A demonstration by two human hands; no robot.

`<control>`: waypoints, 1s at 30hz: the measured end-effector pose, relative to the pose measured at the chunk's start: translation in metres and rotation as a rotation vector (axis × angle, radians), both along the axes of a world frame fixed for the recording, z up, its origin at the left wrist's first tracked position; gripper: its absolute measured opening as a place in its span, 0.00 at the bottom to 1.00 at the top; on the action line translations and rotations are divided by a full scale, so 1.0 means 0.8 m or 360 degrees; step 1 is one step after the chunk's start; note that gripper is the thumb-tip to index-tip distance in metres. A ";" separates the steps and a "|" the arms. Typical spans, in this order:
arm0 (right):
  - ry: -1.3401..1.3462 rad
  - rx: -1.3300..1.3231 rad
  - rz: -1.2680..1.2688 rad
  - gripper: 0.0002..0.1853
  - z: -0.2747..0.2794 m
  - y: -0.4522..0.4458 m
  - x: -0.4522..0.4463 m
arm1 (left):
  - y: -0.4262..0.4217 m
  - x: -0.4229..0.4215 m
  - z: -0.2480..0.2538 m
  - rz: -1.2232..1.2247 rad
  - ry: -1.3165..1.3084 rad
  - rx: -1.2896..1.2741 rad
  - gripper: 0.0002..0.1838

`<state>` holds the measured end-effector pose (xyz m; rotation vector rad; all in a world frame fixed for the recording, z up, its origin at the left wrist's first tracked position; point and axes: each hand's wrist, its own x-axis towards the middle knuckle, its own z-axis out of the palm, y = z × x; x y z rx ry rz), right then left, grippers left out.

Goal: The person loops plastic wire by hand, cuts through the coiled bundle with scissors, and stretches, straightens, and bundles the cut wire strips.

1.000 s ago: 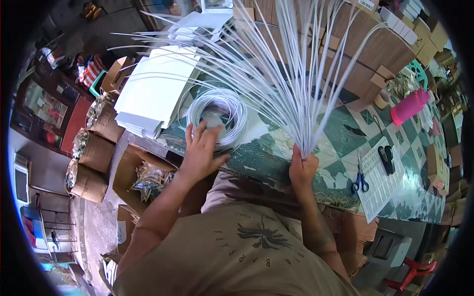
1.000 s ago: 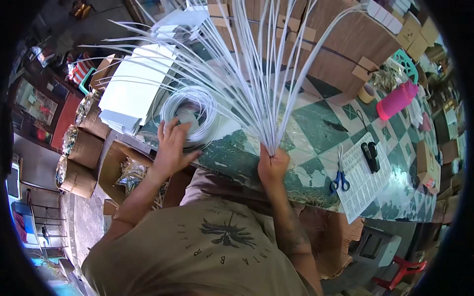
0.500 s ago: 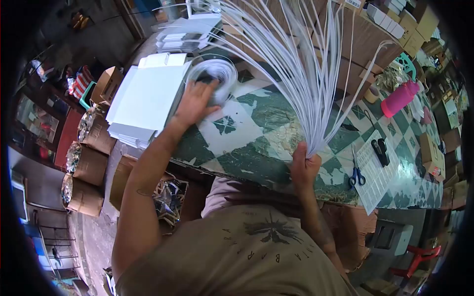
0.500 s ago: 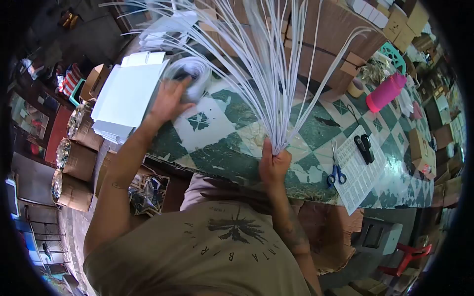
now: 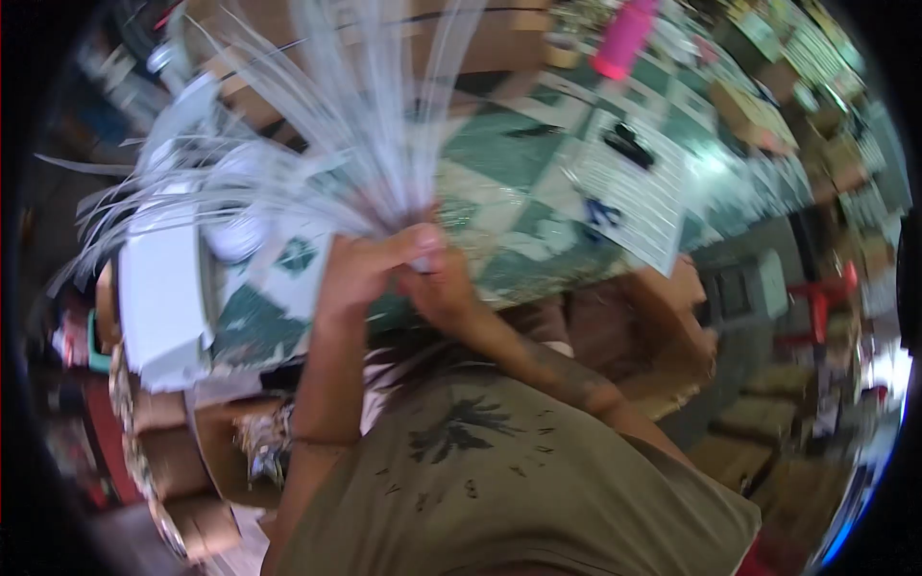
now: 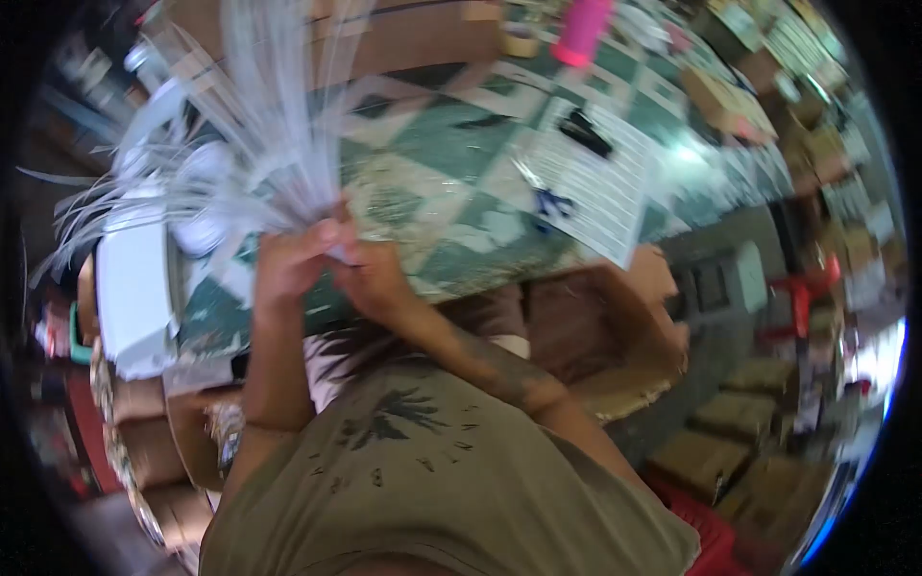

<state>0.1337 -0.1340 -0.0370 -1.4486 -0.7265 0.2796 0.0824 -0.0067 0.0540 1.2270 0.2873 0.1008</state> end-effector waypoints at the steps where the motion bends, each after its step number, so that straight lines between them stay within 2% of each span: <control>1: -0.0022 -0.0031 -0.0116 0.06 -0.001 0.000 -0.001 | -0.017 0.007 0.010 0.0015 -0.0318 0.0165 0.31; 2: -0.0139 0.0193 -0.0141 0.05 0.000 0.006 0.001 | -0.021 0.014 0.006 0.0040 -0.0406 0.0093 0.18; 3: -0.0275 0.0421 -0.0155 0.07 0.001 0.003 0.006 | -0.005 0.022 -0.002 -0.0096 -0.0612 -0.0019 0.19; 4: -0.0145 0.0241 0.0010 0.08 -0.001 -0.010 0.008 | 0.002 0.034 -0.008 -0.0217 -0.0801 -0.0133 0.21; 5: -0.0001 0.0069 0.0188 0.09 -0.003 -0.020 0.008 | -0.003 0.042 0.026 -0.0210 -0.0906 -0.0334 0.23; 6: -0.0008 0.0070 0.0135 0.09 -0.004 -0.026 0.006 | -0.008 0.049 0.061 -0.0213 -0.1013 -0.0535 0.25; 7: 0.0002 0.0037 0.0124 0.08 -0.003 -0.028 0.005 | 0.012 0.061 0.088 -0.0553 -0.1278 -0.0501 0.25; 8: 0.0010 0.0002 0.0128 0.07 0.000 -0.029 0.005 | 0.021 0.065 0.117 -0.0645 -0.1280 -0.0554 0.17; 10: 0.0037 -0.0072 0.0155 0.05 0.005 -0.031 0.005 | 0.020 0.074 0.157 -0.0752 -0.1253 -0.0524 0.12; 11: 0.0030 -0.0070 0.0147 0.05 0.008 -0.033 0.007 | 0.017 0.077 0.159 -0.0762 -0.1258 -0.0524 0.12; 13: -0.0079 0.0081 -0.0100 0.02 0.015 -0.033 0.012 | 0.010 0.077 0.161 -0.0794 -0.1312 -0.0364 0.11; 15: -0.0182 0.0231 -0.0336 0.04 0.018 -0.030 0.018 | 0.007 0.075 0.160 -0.0812 -0.1362 -0.0200 0.09; 20: -0.0224 0.0232 -0.0403 0.07 0.006 -0.038 0.032 | 0.037 0.075 0.154 -0.0420 -0.1251 -0.0565 0.09; 23: -0.0313 0.0232 -0.0528 0.07 0.021 -0.036 0.025 | 0.062 0.060 0.171 -0.0556 -0.1288 -0.0658 0.09; 25: -0.0439 0.0206 -0.0427 0.10 0.028 -0.042 0.027 | 0.076 0.061 0.167 -0.0728 -0.1481 -0.0335 0.17; 26: -0.0533 0.0031 -0.0419 0.12 0.014 -0.043 0.031 | 0.105 0.052 0.142 -0.0132 -0.1247 -0.0203 0.22; 27: -0.0614 -0.0158 -0.0424 0.14 -0.008 -0.039 0.034 | 0.117 0.057 0.134 -0.0083 -0.1150 -0.0238 0.24; 29: -0.0669 -0.0053 -0.0604 0.11 -0.020 -0.031 0.030 | 0.139 0.063 0.121 0.0015 -0.0958 -0.0317 0.29; 30: -0.0622 0.0080 -0.0632 0.09 -0.006 -0.026 0.025 | 0.117 0.054 0.135 0.0445 -0.0834 -0.0288 0.27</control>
